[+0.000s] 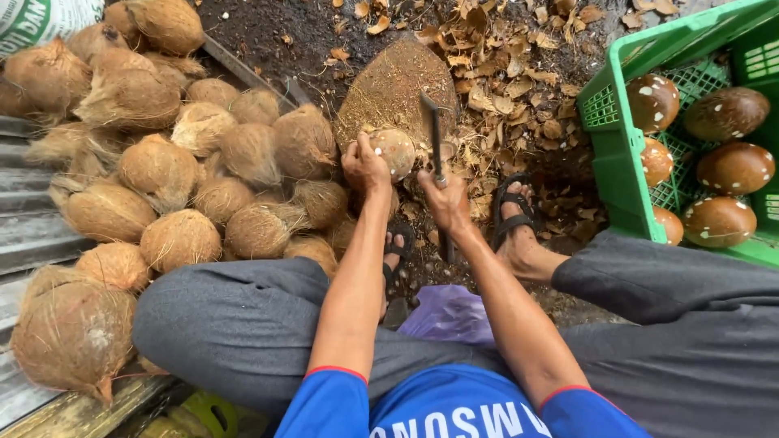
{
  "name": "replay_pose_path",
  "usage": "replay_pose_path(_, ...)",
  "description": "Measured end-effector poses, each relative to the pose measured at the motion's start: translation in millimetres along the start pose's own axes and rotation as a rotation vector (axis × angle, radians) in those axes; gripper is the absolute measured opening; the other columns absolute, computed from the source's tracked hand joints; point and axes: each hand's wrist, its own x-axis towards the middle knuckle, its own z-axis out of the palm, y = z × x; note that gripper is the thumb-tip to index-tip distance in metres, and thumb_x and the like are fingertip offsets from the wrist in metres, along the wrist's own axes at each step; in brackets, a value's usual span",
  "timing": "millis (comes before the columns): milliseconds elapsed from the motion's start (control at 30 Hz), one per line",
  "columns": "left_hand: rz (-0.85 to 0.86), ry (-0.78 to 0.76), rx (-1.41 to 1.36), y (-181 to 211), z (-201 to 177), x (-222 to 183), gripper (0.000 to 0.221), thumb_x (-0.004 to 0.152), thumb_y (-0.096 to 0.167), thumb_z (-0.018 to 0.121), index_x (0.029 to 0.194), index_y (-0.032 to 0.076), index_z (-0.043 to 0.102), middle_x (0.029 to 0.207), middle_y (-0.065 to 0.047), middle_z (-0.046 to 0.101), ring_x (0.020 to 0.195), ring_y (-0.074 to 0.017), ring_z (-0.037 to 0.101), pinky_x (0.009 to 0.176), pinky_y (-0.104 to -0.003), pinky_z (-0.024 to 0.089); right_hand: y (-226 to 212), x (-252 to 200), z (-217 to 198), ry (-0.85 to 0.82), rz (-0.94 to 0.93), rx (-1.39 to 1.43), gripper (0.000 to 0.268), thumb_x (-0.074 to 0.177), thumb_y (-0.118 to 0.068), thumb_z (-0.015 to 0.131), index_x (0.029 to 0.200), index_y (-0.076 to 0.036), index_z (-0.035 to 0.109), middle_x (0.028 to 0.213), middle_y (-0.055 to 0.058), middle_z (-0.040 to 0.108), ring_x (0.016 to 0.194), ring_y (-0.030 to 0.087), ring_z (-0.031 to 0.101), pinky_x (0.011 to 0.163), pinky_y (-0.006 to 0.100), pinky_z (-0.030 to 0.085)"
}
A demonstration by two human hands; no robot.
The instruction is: Peeling the outer husk of coconuts using a small hand tool.
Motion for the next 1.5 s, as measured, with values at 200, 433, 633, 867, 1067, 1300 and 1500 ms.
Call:
replay_pose_path(200, 0.218, -0.063, 0.084, -16, -7, -2, 0.034, 0.088, 0.05, 0.06, 0.095, 0.022, 0.078, 0.098, -0.007, 0.067, 0.101, -0.0303, 0.068, 0.095, -0.035, 0.05, -10, -2, -18, -0.116, 0.12, 0.016, 0.047, 0.099, -0.044, 0.07, 0.065, -0.014, 0.056, 0.05, 0.005, 0.052, 0.045, 0.016, 0.045, 0.051, 0.031, 0.04)
replay_pose_path(433, 0.369, -0.059, 0.052, -29, -5, 8, 0.026, 0.092, 0.044, 0.061, 0.088, 0.024, 0.078, 0.097, 0.004, 0.073, 0.101, -0.0207, 0.066, 0.094, -0.029, 0.048, 46, 8, -13, -0.051, 0.004, 0.183, 0.03, 0.092, -0.022, 0.075, 0.068, -0.012, 0.061, 0.054, 0.0, 0.055, 0.051, 0.008, 0.05, 0.052, 0.022, 0.04)
replay_pose_path(633, 0.116, -0.087, -0.056, 2, -25, -15, 0.037, 0.085, 0.05, 0.067, 0.098, 0.017, 0.078, 0.108, -0.011, 0.069, 0.109, -0.0286, 0.066, 0.098, -0.035, 0.048, 38, -18, -10, -0.127, 0.177, -0.045, 0.039, 0.084, -0.027, 0.081, 0.065, 0.002, 0.064, 0.061, 0.022, 0.063, 0.063, 0.029, 0.06, 0.063, 0.044, 0.047)
replay_pose_path(867, -0.095, 0.053, -0.262, 29, 2, -51, 0.068, 0.074, 0.061, 0.08, 0.114, 0.011, 0.058, 0.113, -0.014, 0.06, 0.107, -0.0299, 0.063, 0.096, -0.041, 0.049, 25, -7, -36, -0.332, 0.312, -0.095, 0.038, 0.099, -0.028, 0.066, 0.071, -0.004, 0.059, 0.056, 0.009, 0.054, 0.046, 0.022, 0.05, 0.05, 0.034, 0.048)
replay_pose_path(1067, 0.457, -0.06, 0.137, -29, 26, 24, 0.054, 0.085, 0.07, 0.06, 0.093, 0.017, 0.061, 0.09, -0.009, 0.066, 0.093, -0.0307, 0.067, 0.085, -0.043, 0.049, 17, 1, -48, -0.246, 0.214, -0.06, 0.033, 0.101, -0.027, 0.063, 0.074, -0.01, 0.054, 0.056, 0.006, 0.05, 0.046, 0.018, 0.047, 0.05, 0.032, 0.046)
replay_pose_path(1300, 0.347, -0.177, 0.2, -3, 15, 19, 0.045, 0.097, 0.046, 0.041, 0.084, 0.011, 0.066, 0.089, -0.017, 0.068, 0.093, -0.0392, 0.069, 0.085, -0.048, 0.051, -30, 11, -35, -0.102, -0.097, -0.009, 0.039, 0.106, -0.023, 0.062, 0.069, -0.015, 0.051, 0.055, 0.004, 0.048, 0.049, 0.016, 0.047, 0.055, 0.03, 0.043)
replay_pose_path(1500, 0.343, -0.114, 0.237, -5, 22, 10, 0.037, 0.094, 0.044, 0.048, 0.082, 0.014, 0.067, 0.086, -0.013, 0.068, 0.09, -0.0381, 0.07, 0.078, -0.05, 0.053, -11, -3, -25, -0.259, -0.005, -0.111, 0.045, 0.102, -0.043, 0.063, 0.07, -0.013, 0.05, 0.053, 0.002, 0.042, 0.049, 0.016, 0.039, 0.054, 0.032, 0.04)
